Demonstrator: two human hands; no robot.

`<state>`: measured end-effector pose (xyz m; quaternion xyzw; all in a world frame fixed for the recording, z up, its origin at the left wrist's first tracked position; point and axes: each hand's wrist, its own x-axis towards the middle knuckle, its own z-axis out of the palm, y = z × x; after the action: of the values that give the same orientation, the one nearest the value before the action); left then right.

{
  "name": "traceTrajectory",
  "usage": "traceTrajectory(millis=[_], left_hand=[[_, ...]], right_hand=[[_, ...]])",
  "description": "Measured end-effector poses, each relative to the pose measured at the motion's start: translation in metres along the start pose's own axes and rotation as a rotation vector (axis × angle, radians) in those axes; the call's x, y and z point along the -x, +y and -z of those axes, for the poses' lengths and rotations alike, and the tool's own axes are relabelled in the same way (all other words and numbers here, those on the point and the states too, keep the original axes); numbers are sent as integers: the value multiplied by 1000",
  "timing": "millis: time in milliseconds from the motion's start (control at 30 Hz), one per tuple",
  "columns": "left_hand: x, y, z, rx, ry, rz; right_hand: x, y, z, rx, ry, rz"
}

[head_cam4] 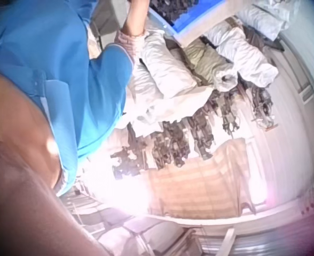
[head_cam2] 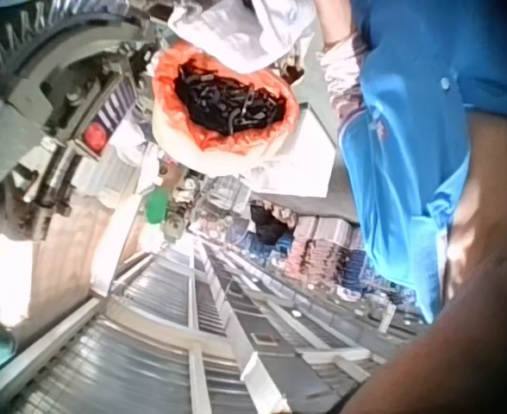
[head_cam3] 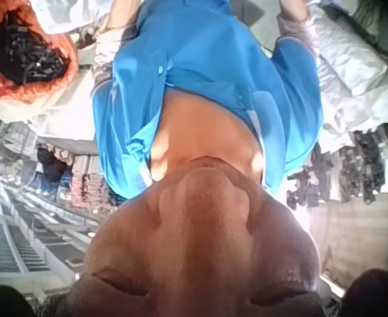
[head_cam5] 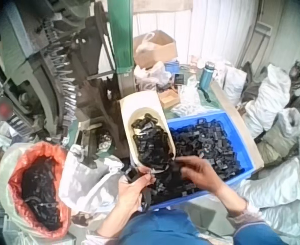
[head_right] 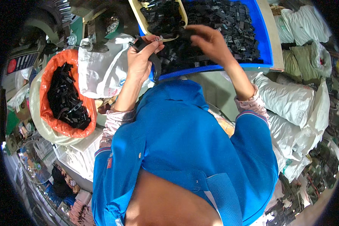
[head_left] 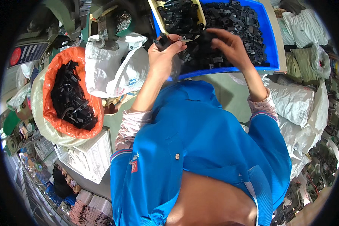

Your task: The person repeatedly picks small black plastic components from a blue bin, assembles them by hand, and places the finished units into a white sack. The cycle of picking, assembling, and depositing continues throughout the clip.

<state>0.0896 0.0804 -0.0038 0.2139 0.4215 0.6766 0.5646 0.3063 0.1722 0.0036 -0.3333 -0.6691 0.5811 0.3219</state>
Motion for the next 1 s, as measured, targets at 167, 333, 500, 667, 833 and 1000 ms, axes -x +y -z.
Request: traceTrajectory(millis=[167,333,500,667,833,1000], left_hand=[[12,20,5,-386,-4,-170],[19,29,25,-595,8,-329],[25,41,38,-716,40,-326],[28,48,46,-542,129,-213],[24,38,68,-321,147,-133],[24,44,77,-201,165,-54]], right_hand=[[-2,-13,-35,-182,-152,-167],[-15,-15,-54,-315,-184,-233],[-31,-10,-70,-296,-251,-208],[-41,-11,-91,-211,-245,-69],[-46,-5,-101,-207,-272,-163],[-52,4,-102,-382,-232,-265]])
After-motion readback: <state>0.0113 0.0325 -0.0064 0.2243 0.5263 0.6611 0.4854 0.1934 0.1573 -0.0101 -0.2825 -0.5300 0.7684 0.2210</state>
